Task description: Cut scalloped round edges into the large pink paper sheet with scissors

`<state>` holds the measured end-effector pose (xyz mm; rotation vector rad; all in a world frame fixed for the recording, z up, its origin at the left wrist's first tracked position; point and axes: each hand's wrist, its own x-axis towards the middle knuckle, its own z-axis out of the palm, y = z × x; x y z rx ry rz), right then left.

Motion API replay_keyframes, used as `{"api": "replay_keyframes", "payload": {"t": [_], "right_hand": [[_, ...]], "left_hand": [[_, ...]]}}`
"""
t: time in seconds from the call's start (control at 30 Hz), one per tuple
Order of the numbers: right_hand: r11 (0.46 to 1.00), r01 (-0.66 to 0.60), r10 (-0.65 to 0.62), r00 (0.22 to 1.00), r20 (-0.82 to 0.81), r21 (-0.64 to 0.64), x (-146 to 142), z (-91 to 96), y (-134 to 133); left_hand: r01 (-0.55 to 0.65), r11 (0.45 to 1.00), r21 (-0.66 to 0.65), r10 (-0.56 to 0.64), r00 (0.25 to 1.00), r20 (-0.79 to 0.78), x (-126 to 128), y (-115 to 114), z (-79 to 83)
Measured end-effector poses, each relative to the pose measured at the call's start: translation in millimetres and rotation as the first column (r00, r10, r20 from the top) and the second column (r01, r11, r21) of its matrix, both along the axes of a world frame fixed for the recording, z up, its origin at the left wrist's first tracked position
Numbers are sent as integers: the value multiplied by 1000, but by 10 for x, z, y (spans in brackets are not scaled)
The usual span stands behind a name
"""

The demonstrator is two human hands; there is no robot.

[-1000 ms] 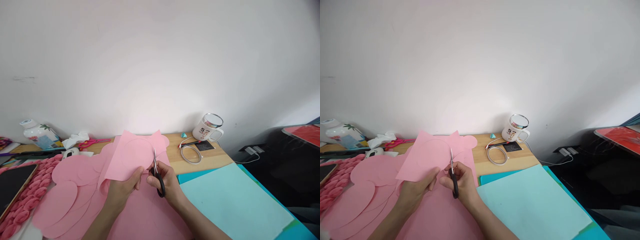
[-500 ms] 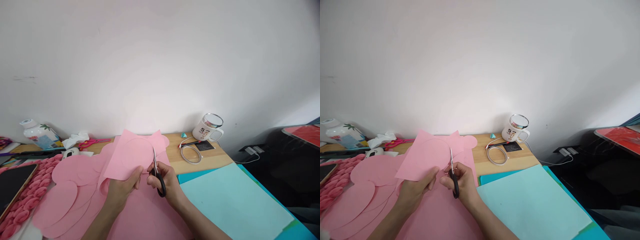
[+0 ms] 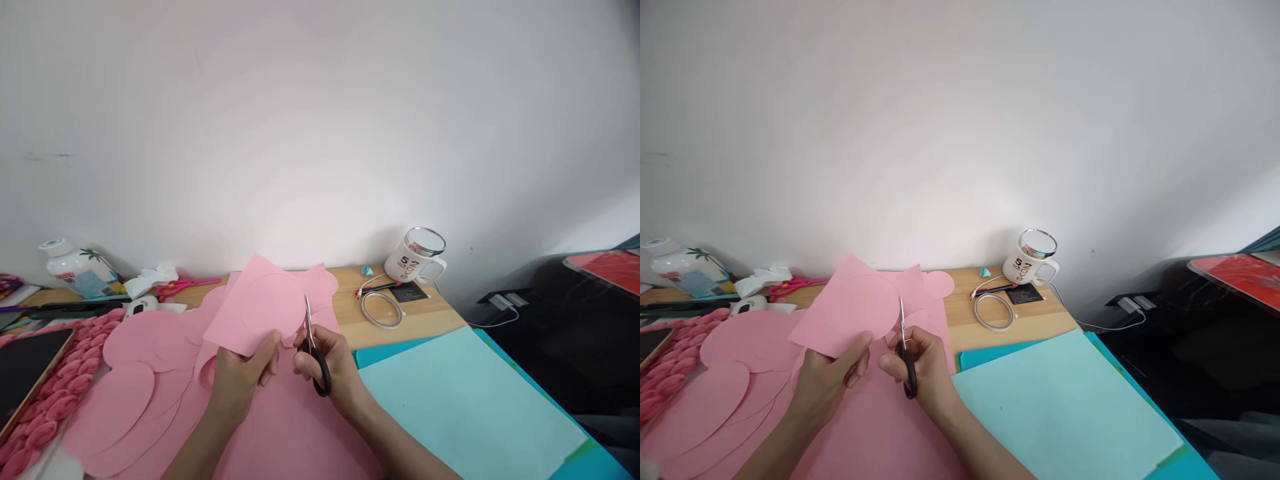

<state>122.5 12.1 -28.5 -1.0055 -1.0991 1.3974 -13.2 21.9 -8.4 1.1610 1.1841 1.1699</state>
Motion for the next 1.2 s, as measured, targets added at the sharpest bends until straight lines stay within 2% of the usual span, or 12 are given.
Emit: {"api": "replay_keyframes", "payload": {"t": [0.13, 0.37, 0.53, 0.63, 0.8, 0.87, 1.0, 1.2], "right_hand": [[1000, 8, -8, 1000, -16, -1, -18, 29, -10], [999, 18, -19, 1000, -10, -30, -57, -3, -48], [999, 28, -29, 999, -27, -45, -85, -25, -65], [999, 14, -16, 999, -39, -52, -116, -36, -76], [998, 7, -11, 998, -55, -61, -130, -36, -68], [999, 11, -13, 997, -72, -31, -106, -18, -50], [999, 1, 3, 994, -109, 42, -63, 17, -17], [999, -10, 15, 994, -110, 48, -72, 0, -25]], "left_hand": [[16, 1000, 8, -16, 998, 67, -2, 3, -21], [39, 999, 24, -41, 997, 72, -9, -16, 24], [47, 998, 34, -50, 993, 108, 24, -20, -17], [22, 1000, 14, -23, 997, 69, 53, -16, -27], [-73, 997, -26, 70, 991, -112, 64, -31, 45], [-76, 996, -46, 68, 986, -152, 62, -40, 67], [-63, 996, -60, 53, 987, -149, 61, -43, 64], [-82, 995, -60, 71, 984, -164, 62, -36, 57]]}}
